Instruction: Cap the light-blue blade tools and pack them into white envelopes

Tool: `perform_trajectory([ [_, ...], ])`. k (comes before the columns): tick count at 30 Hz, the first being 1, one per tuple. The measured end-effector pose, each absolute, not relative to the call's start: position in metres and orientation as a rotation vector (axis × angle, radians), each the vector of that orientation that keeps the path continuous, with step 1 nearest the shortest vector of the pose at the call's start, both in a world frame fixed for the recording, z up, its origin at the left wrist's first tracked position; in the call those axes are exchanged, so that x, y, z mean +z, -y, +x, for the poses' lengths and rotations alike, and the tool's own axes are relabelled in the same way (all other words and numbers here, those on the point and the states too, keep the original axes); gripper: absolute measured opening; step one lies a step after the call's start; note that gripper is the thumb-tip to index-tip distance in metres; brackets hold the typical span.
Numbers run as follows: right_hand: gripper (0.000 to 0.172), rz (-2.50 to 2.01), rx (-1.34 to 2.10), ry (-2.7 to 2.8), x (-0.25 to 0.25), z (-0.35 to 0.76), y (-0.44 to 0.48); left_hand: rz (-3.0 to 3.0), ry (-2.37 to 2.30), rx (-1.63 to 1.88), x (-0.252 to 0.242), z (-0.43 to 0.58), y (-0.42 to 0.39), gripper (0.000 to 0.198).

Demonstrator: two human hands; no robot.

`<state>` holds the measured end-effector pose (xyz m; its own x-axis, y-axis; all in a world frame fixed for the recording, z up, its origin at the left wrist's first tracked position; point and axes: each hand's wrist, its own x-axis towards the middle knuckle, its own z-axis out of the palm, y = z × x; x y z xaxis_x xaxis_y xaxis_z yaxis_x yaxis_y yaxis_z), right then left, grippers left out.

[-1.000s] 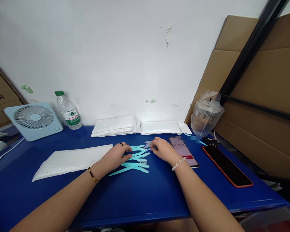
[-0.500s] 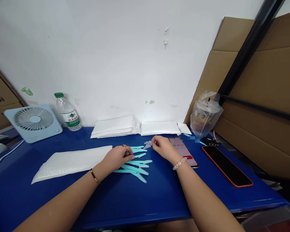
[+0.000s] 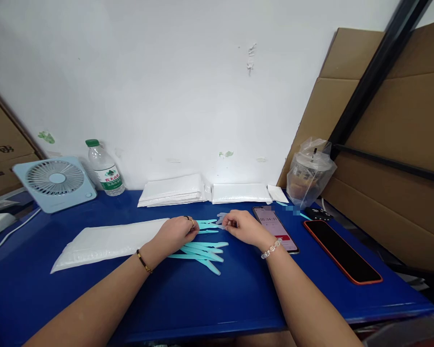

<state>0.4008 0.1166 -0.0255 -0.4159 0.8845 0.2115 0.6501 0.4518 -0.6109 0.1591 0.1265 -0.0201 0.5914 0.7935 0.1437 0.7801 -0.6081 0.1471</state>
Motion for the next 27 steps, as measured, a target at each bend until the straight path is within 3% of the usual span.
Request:
perform_trajectory([
  [17,0.013,-1.177,0.846,2.244,-0.022,0.390,-0.108,2.553,-1.101,0.392,-0.029,0.156,-0.124,0.024],
  [23,0.019,-1.328,0.415,2.208,-0.034,0.400,-0.126,2.610,-1.283,0.480,-0.028,0.151,-0.133,0.022],
  [27,0.014,-1.327,0.352,2.310,-0.045,0.397,-0.135,2.642,-1.364,0.373,-0.031,0.151,-0.140,0.014],
])
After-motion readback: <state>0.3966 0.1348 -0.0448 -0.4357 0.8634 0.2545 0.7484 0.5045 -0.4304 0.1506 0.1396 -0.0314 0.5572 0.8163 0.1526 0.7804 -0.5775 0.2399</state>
